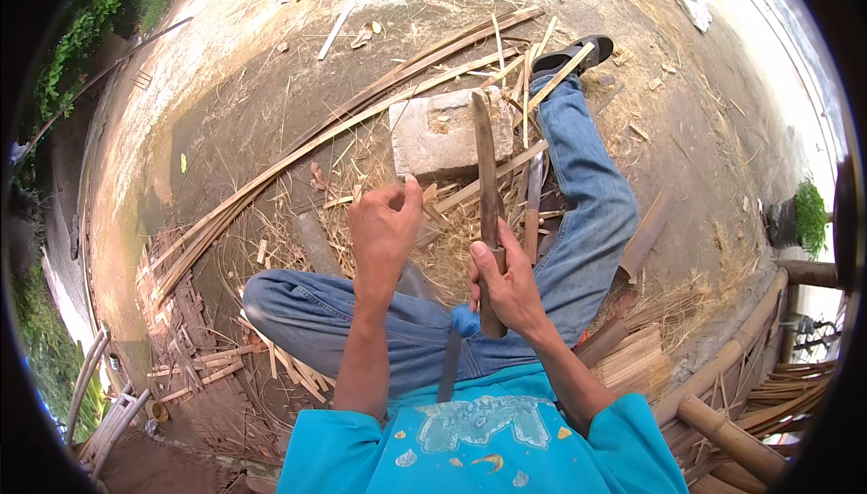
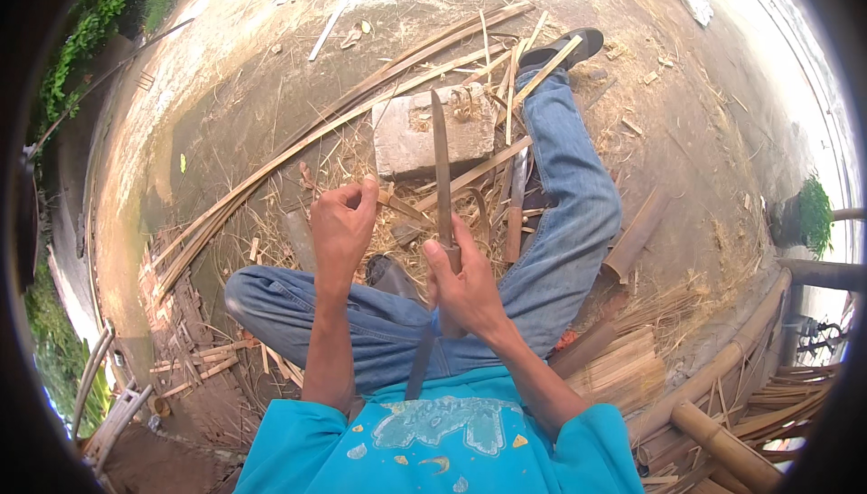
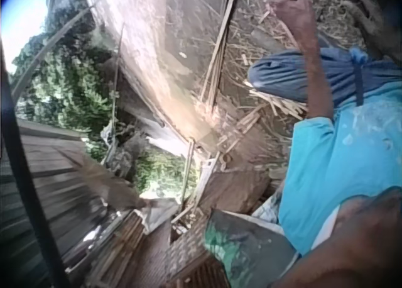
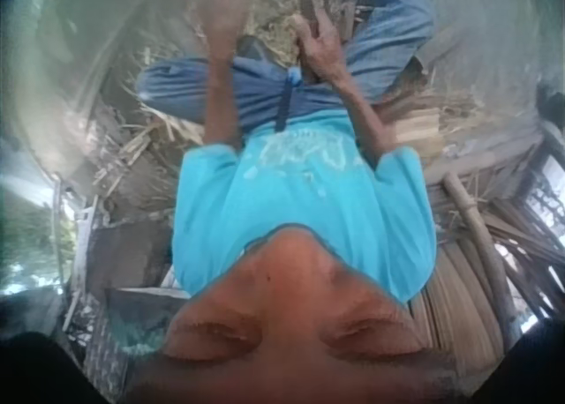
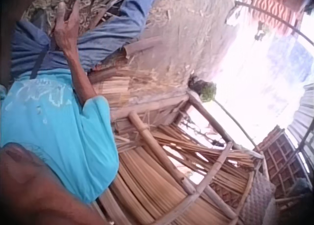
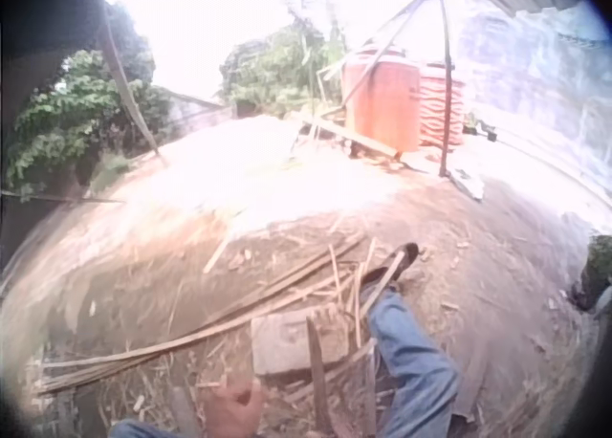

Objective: The person sits on the ground and uses a large knife to shave thin strips from a bamboo stick. They repeatedly hold the stick and draw the blade along its length to produce fine shavings, which accumulate on the ground.

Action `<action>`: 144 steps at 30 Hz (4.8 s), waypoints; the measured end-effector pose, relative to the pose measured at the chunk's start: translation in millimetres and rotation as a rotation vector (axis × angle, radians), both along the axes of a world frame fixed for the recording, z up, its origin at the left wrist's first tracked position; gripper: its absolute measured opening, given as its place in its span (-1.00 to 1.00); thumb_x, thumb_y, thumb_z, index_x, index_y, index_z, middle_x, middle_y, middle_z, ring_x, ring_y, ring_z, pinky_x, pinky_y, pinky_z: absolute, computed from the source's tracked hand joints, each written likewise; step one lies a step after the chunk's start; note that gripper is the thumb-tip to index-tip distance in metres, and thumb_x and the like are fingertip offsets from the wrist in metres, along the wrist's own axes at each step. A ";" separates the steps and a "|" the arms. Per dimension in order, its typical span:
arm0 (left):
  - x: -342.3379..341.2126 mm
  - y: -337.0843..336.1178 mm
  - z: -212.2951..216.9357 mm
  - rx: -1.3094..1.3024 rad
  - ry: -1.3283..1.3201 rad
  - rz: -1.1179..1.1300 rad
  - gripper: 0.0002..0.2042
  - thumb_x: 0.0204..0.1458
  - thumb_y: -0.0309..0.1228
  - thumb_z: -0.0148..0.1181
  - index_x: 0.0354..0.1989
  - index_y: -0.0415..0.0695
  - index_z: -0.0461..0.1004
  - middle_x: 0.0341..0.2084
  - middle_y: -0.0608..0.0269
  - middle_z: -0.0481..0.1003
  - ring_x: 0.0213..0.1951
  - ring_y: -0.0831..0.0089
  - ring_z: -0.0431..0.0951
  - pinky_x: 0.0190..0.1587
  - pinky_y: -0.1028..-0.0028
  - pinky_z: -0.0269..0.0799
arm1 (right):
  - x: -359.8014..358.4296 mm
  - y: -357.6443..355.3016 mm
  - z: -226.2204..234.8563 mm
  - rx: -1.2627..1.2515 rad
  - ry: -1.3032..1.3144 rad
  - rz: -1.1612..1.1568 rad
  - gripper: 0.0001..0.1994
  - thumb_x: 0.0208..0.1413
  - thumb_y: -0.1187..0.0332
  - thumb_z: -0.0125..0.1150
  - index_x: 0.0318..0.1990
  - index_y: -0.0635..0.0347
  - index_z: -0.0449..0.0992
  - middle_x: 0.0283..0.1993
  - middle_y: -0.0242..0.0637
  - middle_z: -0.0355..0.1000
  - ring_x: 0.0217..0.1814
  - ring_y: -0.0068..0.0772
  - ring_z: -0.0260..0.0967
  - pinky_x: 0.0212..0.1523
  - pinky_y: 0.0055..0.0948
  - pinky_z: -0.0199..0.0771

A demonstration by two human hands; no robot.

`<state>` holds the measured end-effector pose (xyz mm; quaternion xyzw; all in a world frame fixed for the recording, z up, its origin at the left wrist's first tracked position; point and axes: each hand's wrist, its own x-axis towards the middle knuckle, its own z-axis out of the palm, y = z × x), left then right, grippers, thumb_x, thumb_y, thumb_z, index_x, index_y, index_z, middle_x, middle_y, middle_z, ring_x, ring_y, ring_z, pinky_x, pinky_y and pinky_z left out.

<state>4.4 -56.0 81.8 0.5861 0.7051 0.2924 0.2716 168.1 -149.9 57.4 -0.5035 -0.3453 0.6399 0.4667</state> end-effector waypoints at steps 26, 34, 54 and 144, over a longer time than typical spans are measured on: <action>5.8 14.2 -38.0 -0.019 -0.450 0.083 -0.63 0.19 -0.20 0.31 -0.32 -0.38 0.65 -0.57 0.09 0.65 -0.48 0.46 0.65 -0.37 0.42 0.52 | -16.4 57.5 -28.7 0.122 -0.613 0.356 -0.33 0.39 0.20 0.02 0.53 0.25 -0.03 -0.31 0.37 0.53 -0.13 0.41 0.54 0.01 0.18 0.44; 25.3 25.9 -35.1 -0.111 -0.694 0.067 -0.74 0.18 -0.33 0.37 -0.25 -0.32 0.53 -0.44 0.02 0.67 -0.39 0.48 0.69 -0.33 0.57 0.60 | 15.0 75.2 -29.5 0.182 -0.913 0.440 -0.37 0.34 0.22 0.08 0.51 0.05 0.07 -0.27 0.15 0.59 -0.18 0.37 0.54 -0.06 0.14 0.50; 21.5 31.0 -46.5 -0.121 -0.461 -0.143 -0.64 0.16 -0.29 0.40 0.06 -0.21 0.57 -0.41 0.20 0.68 -0.33 0.45 0.72 -0.32 0.49 0.62 | 28.8 100.6 -47.1 0.089 -0.937 0.482 -0.63 0.04 0.28 0.31 -0.11 0.44 0.51 -0.27 0.27 0.57 -0.08 0.28 0.58 -0.05 0.06 0.59; -59.5 -56.2 -123.0 0.333 -0.715 0.098 -0.74 0.42 -0.23 0.03 0.02 -0.21 0.37 -0.04 0.19 0.47 0.17 0.18 0.55 0.09 0.32 0.59 | -50.7 71.9 -252.8 0.006 -0.691 0.625 -0.56 0.11 0.32 0.23 -0.01 0.57 0.36 -0.52 0.06 0.42 -0.50 -0.11 0.43 -0.49 -0.10 0.44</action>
